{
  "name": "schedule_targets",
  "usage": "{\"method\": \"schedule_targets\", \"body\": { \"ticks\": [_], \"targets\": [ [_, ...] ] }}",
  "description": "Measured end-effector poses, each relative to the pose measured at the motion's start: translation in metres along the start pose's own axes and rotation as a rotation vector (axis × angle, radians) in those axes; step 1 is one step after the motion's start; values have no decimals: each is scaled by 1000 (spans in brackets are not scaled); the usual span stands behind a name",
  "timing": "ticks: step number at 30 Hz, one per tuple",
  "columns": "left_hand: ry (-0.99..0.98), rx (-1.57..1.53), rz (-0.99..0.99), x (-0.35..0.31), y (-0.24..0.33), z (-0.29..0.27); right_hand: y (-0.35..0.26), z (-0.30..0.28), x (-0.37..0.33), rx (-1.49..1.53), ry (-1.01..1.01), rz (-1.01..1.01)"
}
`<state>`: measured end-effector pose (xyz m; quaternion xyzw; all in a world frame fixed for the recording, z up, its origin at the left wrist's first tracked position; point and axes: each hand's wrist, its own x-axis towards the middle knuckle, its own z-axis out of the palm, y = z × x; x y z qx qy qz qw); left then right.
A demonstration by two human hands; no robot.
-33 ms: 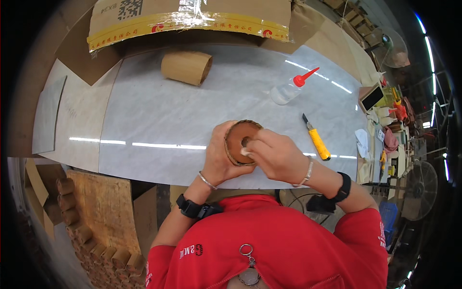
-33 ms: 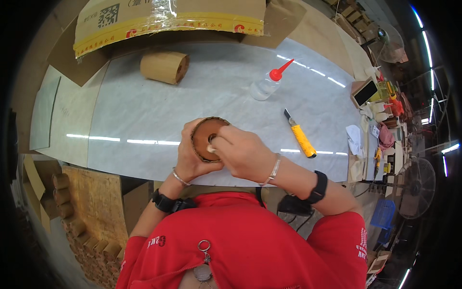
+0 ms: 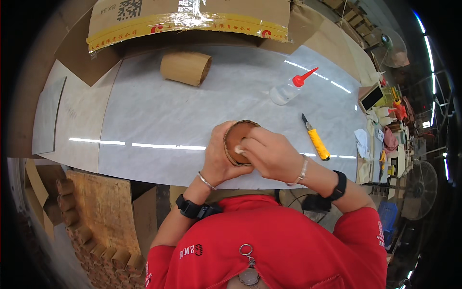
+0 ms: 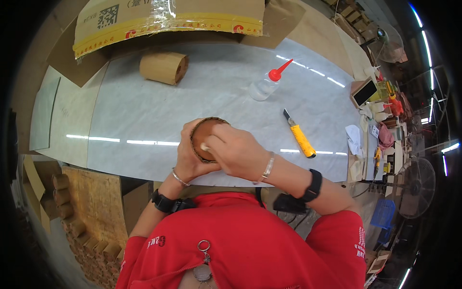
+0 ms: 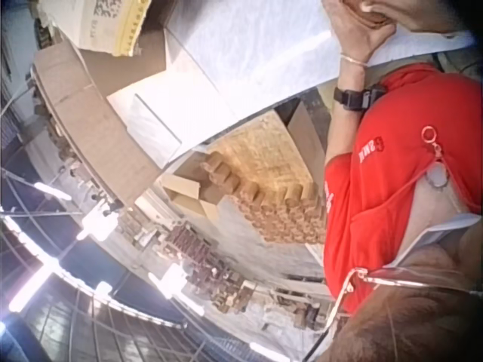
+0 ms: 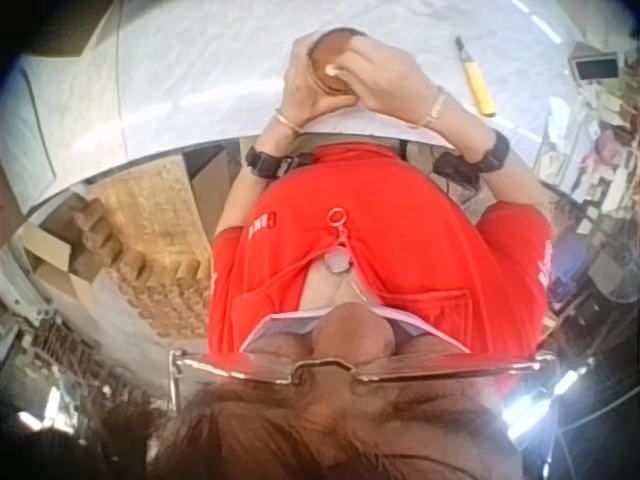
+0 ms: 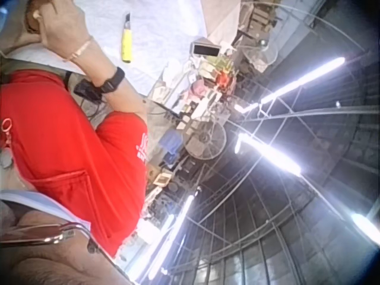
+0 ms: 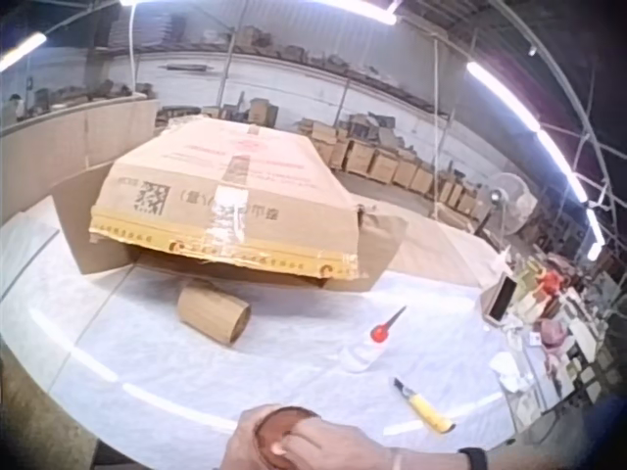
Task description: The person wipes a cylindrical object with a cloth, applies glue to small metal pieces, and presses them onto the object's surface. After wiping the object again, they place it on a table with other finished items and pick up a new cylinder to repeat the process.
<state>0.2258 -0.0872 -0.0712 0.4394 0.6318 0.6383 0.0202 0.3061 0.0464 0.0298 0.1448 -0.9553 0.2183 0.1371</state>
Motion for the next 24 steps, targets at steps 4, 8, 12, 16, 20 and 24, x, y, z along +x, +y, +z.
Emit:
{"method": "schedule_targets", "body": {
  "ticks": [4,8,12,16,20,24],
  "targets": [
    [55,-43,-7,-3,-5,5,3,13,20,-7,87,-62],
    [-15,-20,-39,-3,-2,-1,-7,-9,-11,7,-127,41],
    [-23,0,-6,2,0,-1,-5,-5,-9,1,-93,38],
    [-18,-28,-7,4,0,0,7,6,9,-23,101,-9],
    [-18,48,-40,-1,0,3,24,-9,11,-95,119,101],
    [1,3,-9,2,0,1,15,-8,8,-37,86,-14]
  ]
}}
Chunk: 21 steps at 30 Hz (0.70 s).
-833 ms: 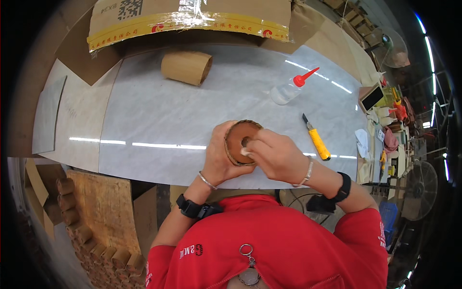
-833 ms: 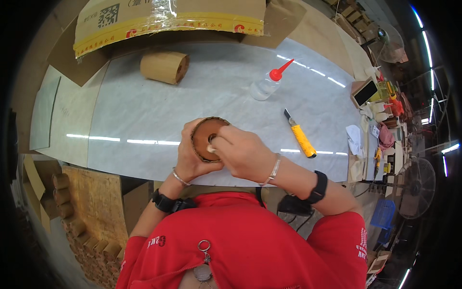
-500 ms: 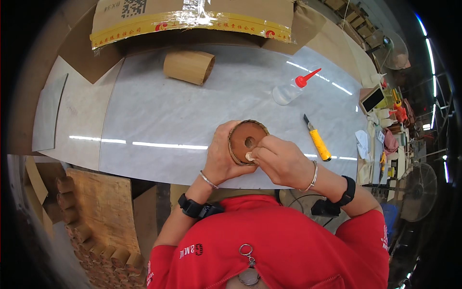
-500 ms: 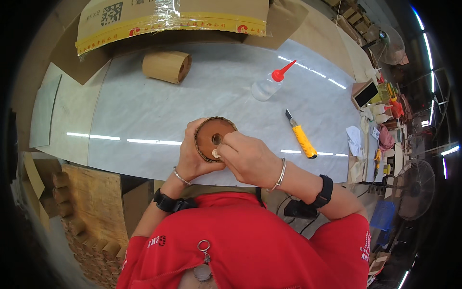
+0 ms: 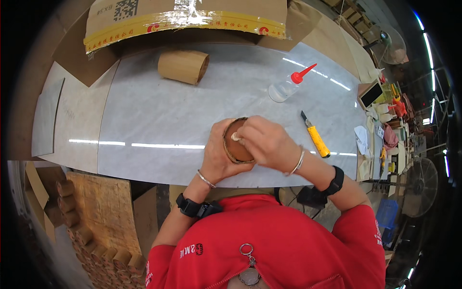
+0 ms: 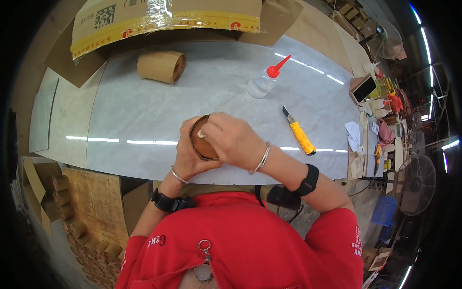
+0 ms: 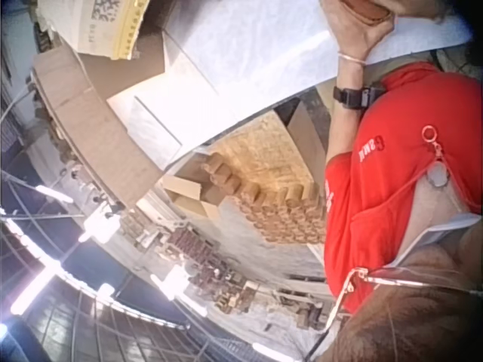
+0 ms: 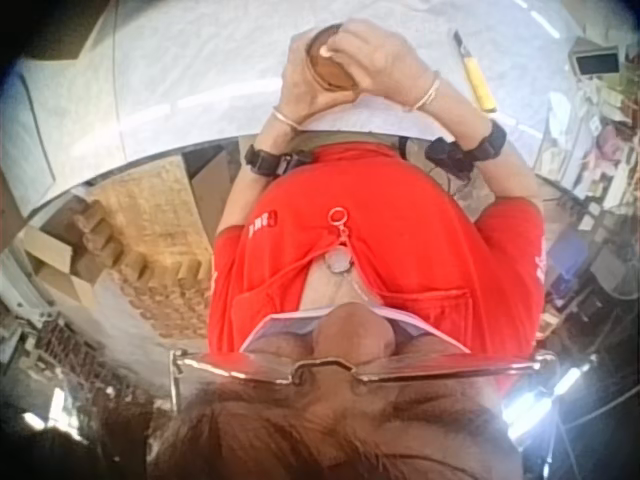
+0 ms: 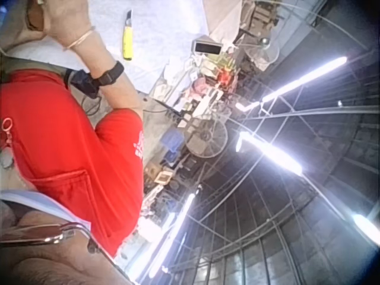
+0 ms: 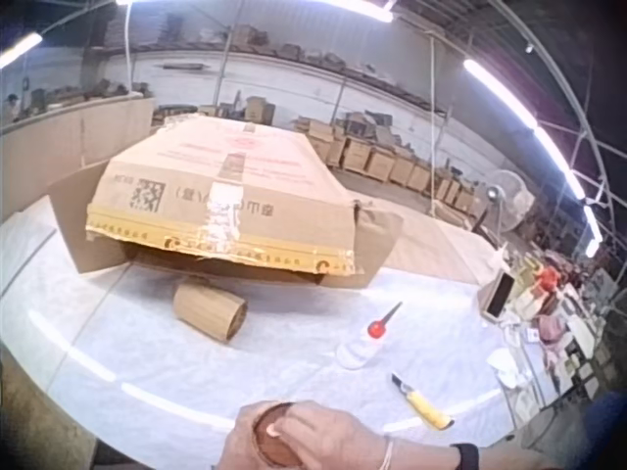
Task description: The person wipes a cylindrical object with a cloth, applies glue to small metal pieces, and presses them onto the object's surface. After wiping the object again, they place it on a table with other finished items and pick up a new cylinder to repeat the process.
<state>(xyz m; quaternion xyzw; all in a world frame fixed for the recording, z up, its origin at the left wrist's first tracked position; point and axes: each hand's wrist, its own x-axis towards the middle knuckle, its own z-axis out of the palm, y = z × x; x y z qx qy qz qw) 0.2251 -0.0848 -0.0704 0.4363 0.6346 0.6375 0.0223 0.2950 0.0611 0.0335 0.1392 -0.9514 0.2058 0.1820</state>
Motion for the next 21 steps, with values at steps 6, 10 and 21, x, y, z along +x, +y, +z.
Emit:
{"method": "schedule_targets", "body": {
  "ticks": [6,10,21],
  "targets": [
    [-22,-24,-3,-3,-1,2,-6,-19,-21,71,-210,40],
    [-16,33,22,0,2,4,0,-20,-9,73,-99,103],
    [-52,46,14,0,3,3,-4,-29,-17,117,-157,63]
  ]
}}
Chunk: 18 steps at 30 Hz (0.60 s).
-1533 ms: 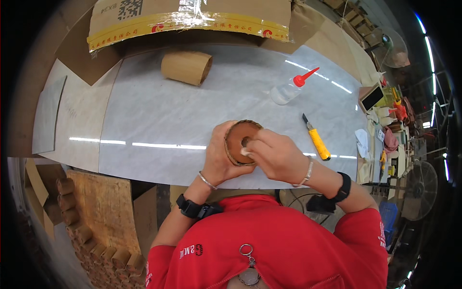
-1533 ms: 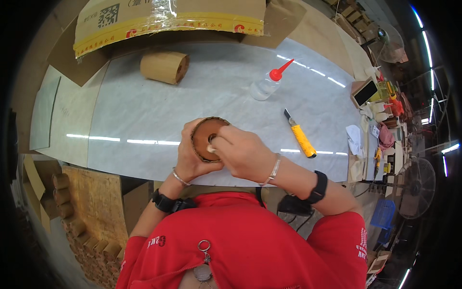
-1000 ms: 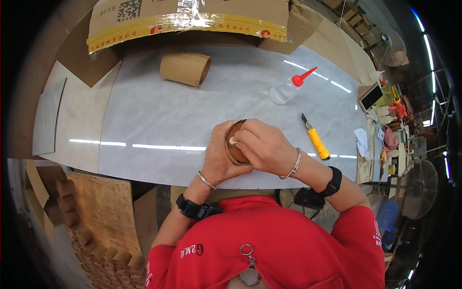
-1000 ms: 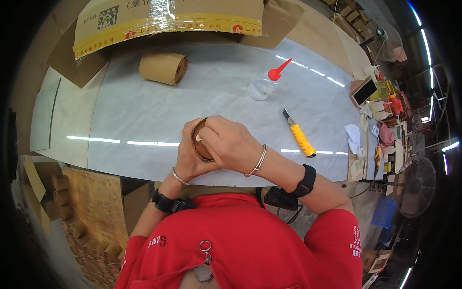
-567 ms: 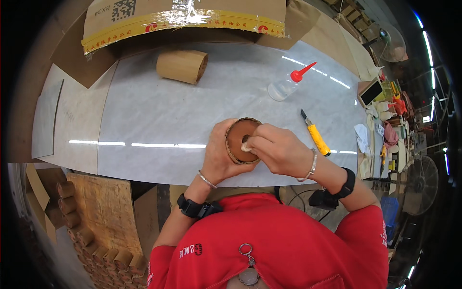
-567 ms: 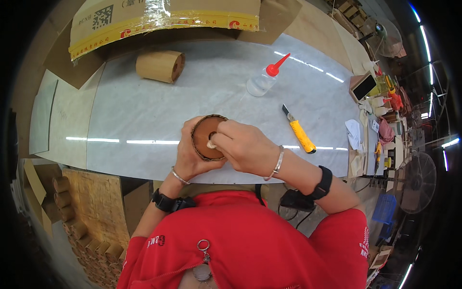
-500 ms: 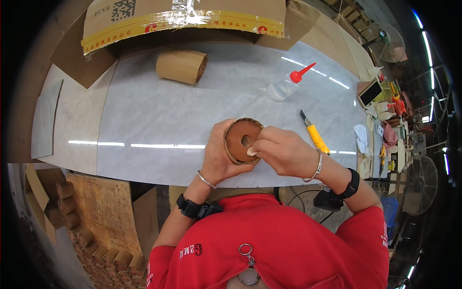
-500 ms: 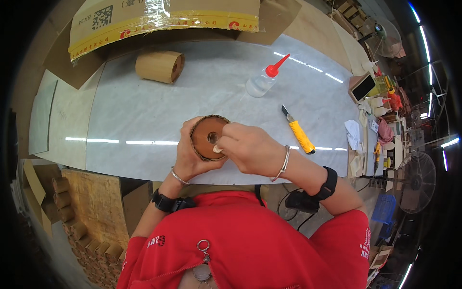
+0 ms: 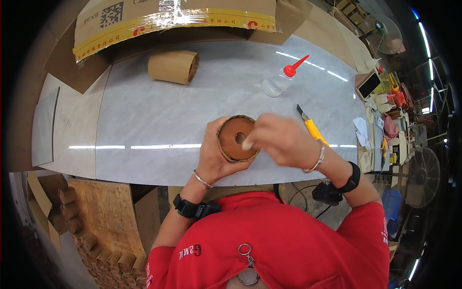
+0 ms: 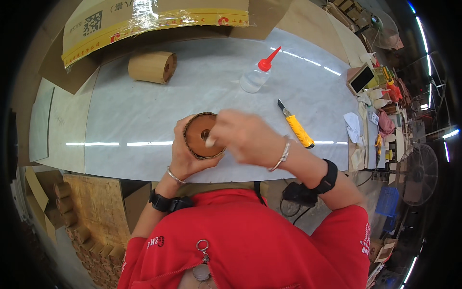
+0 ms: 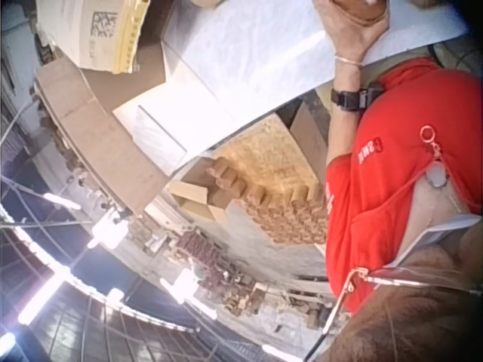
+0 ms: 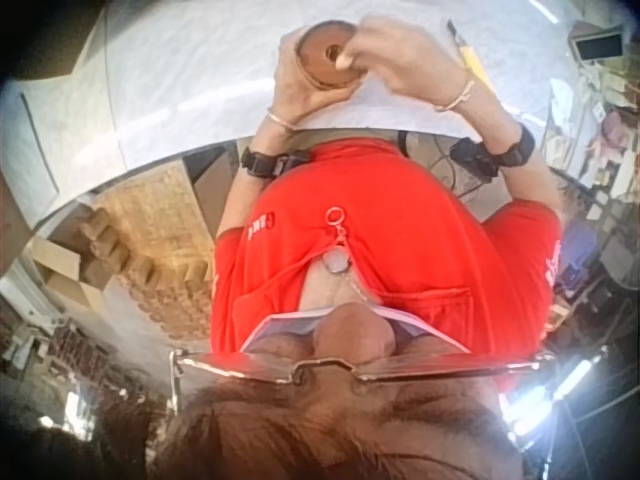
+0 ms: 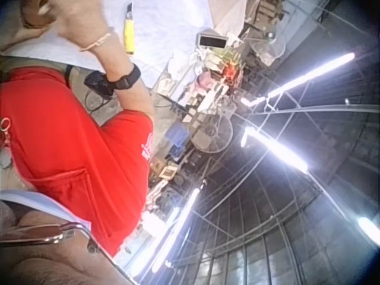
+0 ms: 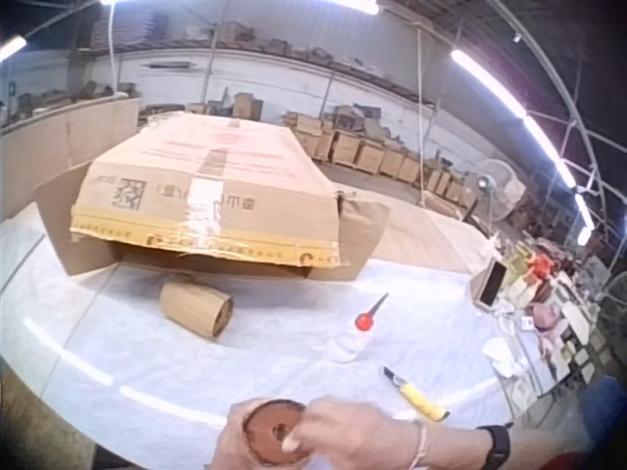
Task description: The person wipes a cylindrical object with a cloth, applies glue to small metal pieces, and presses them onto the object's surface. After wiping the object again, they place it on a table with other finished items and pick up a new cylinder to repeat the process.
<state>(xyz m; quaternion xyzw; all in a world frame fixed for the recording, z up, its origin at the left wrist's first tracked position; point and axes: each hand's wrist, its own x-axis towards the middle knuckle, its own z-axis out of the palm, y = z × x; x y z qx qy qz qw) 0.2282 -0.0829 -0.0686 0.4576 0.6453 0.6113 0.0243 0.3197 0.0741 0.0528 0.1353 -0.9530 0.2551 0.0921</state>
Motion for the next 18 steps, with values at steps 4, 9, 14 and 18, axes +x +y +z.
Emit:
{"method": "schedule_targets", "body": {
  "ticks": [4,9,14,18],
  "targets": [
    [-6,-36,-10,1,4,-1,18,-7,0,-224,-121,-129],
    [-31,-37,-69,0,2,-1,19,-24,26,-376,-171,-287],
    [7,-55,-38,0,1,1,1,-12,8,-368,-299,-350],
    [12,-101,-71,-3,-1,0,2,-4,3,-10,-348,-117]
  ]
}}
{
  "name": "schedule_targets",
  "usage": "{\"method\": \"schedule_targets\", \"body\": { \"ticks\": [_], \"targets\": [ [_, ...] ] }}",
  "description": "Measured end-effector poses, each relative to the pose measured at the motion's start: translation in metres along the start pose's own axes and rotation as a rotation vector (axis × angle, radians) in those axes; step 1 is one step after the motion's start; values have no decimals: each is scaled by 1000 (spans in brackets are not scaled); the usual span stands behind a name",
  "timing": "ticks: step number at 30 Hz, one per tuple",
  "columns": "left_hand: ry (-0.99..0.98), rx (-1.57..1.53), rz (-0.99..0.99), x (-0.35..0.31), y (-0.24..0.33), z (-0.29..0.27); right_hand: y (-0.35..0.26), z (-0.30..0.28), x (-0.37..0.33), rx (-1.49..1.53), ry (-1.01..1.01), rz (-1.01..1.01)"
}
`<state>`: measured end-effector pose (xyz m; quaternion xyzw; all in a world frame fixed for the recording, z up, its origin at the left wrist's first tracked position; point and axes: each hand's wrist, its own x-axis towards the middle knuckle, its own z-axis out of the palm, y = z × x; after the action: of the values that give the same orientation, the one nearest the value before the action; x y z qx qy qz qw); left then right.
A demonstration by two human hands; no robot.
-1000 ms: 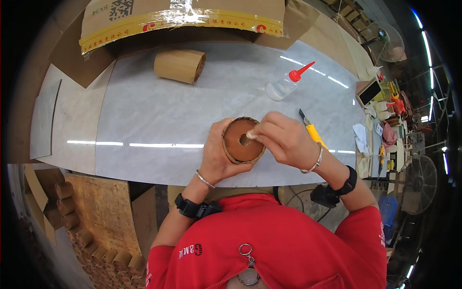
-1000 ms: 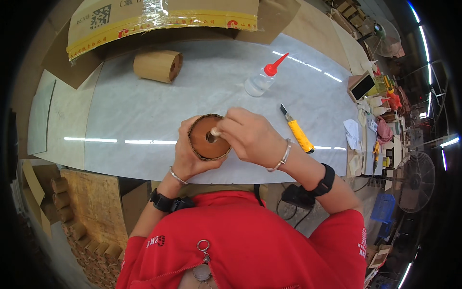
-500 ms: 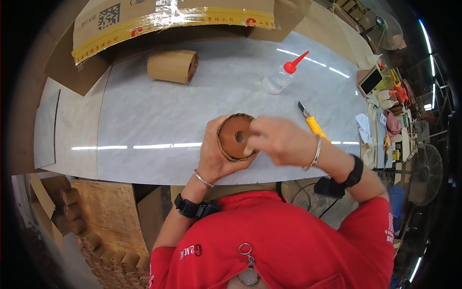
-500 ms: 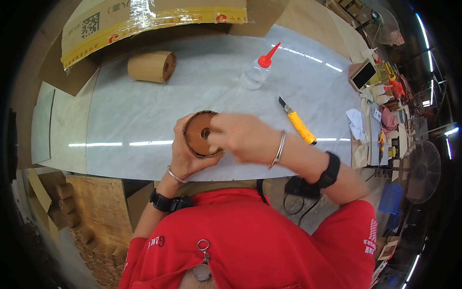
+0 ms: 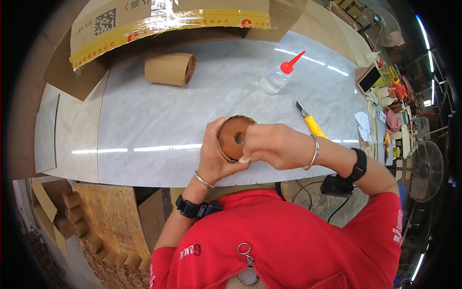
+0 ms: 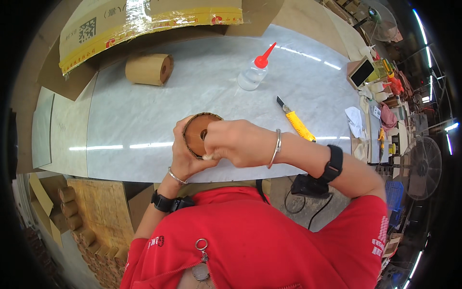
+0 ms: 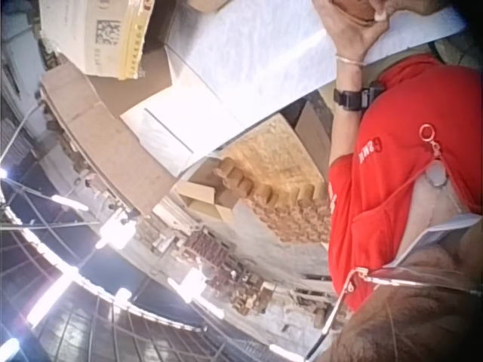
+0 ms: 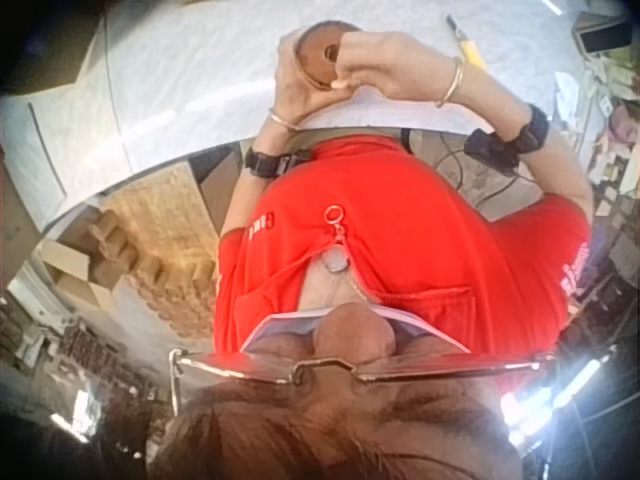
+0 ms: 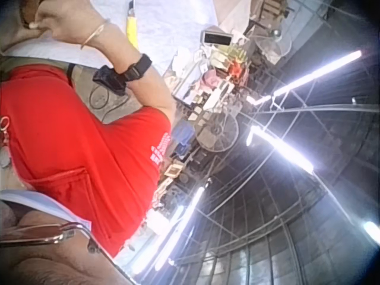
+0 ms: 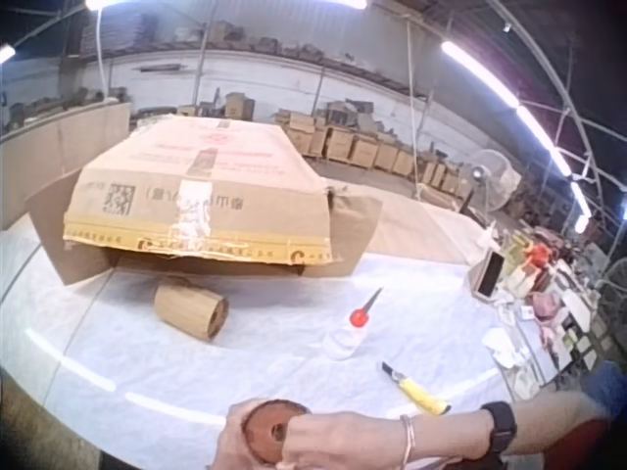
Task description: The person wipes a cylindrical object with a cloth, applies glue to small metal pieces, and presses them onto the object's surface. After wiping the object again, they place it on a table with other finished items and pick up a new cylinder to repeat the process.
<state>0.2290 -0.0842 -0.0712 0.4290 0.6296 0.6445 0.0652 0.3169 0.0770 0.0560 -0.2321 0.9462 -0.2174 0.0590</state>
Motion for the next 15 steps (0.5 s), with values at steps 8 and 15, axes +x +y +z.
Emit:
{"method": "schedule_targets", "body": {
  "ticks": [8,15],
  "targets": [
    [6,48,-69,11,13,-7,15,22,-59,746,716,808],
    [130,-856,-848,35,25,-6,-17,53,-37,820,821,569]
  ]
}}
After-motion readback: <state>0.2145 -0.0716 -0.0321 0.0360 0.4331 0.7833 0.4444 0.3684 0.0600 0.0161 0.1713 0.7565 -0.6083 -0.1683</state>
